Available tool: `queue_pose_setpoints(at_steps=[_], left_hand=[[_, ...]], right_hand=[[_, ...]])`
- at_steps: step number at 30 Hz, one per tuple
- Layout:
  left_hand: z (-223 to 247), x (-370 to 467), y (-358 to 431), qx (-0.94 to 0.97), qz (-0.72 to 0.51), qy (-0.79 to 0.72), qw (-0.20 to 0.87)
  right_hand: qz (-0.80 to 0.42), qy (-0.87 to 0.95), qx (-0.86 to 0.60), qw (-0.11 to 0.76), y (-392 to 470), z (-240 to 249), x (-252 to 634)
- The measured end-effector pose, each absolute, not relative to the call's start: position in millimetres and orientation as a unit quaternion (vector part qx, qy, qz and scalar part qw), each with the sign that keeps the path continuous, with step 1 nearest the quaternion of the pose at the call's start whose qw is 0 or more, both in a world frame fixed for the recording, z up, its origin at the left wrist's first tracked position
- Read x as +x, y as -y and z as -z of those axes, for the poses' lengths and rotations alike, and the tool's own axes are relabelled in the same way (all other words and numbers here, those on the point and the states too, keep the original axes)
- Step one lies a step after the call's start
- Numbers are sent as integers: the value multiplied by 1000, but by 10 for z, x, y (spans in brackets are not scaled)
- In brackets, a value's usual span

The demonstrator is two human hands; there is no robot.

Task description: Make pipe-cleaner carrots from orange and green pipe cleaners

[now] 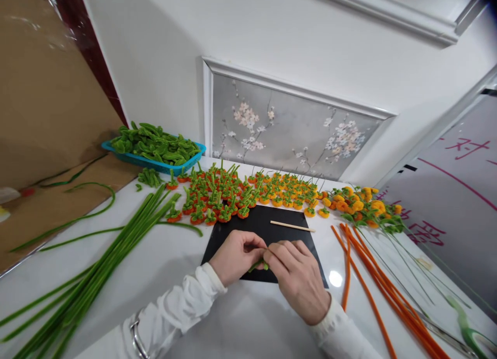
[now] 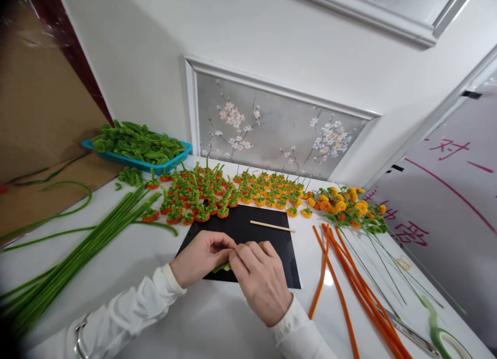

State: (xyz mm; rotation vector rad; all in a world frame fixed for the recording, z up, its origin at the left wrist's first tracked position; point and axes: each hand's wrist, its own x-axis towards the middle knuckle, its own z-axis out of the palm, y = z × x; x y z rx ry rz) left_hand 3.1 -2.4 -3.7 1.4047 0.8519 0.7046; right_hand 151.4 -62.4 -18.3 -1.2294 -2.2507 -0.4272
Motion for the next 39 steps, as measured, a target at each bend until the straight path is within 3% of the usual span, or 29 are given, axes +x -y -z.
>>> queue_pose_setpoints(at_steps=[3,7,10,12,16,19,24,27,33,39], left_hand=[[61,26,32,624,-325,-367,609],[61,6,62,690,-390,-357,494],[29,-7,91,756,-404,-357,372],[10,-6,109,778,-404,-346,334],[9,4,125,789,-405,-328,326],[30,12,115,769,-397,-351,356],[46,47,95,628,-374,-368,575],[17,59,94,545,-368,-367,658],[-68,43,79,474,-378,-378,699],[-29,48,41,474,-407,-381,681]], right_hand=[[108,834,-442,313,603,174,1542],[-150,689,-531,470,556,219,1562],[-342,607,-543,469,534,249,1556],[-392,599,-536,448,531,255,1542],[-349,624,-558,422,551,226,1508],[-200,701,-558,396,579,189,1505],[103,816,-486,297,605,174,1564],[155,820,-477,276,597,194,1592],[-10,737,-529,421,543,223,1627],[-360,586,-538,487,547,240,1605]])
